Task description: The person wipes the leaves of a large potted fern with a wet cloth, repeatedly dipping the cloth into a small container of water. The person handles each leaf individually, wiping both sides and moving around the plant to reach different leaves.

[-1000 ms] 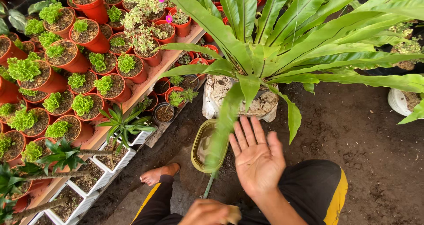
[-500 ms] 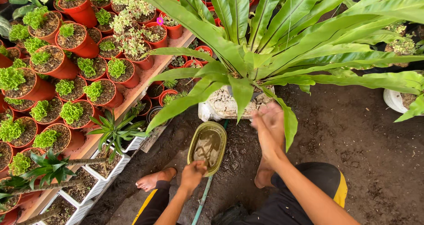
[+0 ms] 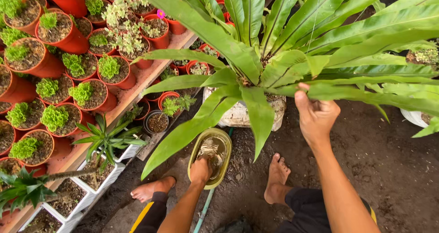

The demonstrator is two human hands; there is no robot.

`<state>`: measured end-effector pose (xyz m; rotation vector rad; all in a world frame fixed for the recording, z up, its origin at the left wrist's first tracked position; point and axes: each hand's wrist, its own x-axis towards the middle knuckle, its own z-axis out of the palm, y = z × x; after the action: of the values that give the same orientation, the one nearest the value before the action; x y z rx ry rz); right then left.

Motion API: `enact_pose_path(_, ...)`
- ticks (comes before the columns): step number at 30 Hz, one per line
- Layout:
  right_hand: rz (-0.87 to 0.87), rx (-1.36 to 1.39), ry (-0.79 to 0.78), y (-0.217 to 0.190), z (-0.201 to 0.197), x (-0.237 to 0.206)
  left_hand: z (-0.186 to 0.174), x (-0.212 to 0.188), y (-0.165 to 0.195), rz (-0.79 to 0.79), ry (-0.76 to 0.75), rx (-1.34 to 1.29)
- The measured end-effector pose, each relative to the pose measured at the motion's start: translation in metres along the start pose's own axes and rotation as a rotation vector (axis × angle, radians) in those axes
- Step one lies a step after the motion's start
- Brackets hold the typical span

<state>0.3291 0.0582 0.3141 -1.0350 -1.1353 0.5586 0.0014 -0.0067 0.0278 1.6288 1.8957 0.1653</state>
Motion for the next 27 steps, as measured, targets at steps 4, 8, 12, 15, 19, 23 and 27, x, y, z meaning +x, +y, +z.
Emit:
enact_pose_path(4, 0.002, 0.140, -0.273, -0.007, -0.018, -0.013, -0.018, -0.012, 0.006, 0.047, 0.071, -0.054)
enact_pose_path(8, 0.006, 0.096, -0.514, -0.021, -0.022, -0.009, -0.021, -0.014, 0.005, 0.048, 0.031, -0.077)
enact_pose_path(12, -0.045, 0.028, -0.558, -0.039, -0.024, -0.003, 0.000, -0.009, 0.000, 0.177, 0.047, -0.090)
enact_pose_path(15, -0.028, -0.003, -0.604, -0.046, -0.017, 0.005, 0.016, -0.009, 0.002, 0.035, -0.124, 0.243)
enact_pose_path(19, 0.244, -0.102, -0.495, -0.050, 0.012, 0.006, 0.021, -0.021, 0.011, 0.017, -0.134, 0.135)
enact_pose_path(23, 0.145, -0.284, -0.235, -0.061, 0.040, 0.005, 0.013, -0.032, 0.016, 0.025, -0.078, 0.119)
enact_pose_path(27, 0.025, -0.246, -0.318, -0.068, 0.046, 0.009, 0.015, -0.031, 0.012, 0.009, -0.154, 0.226)
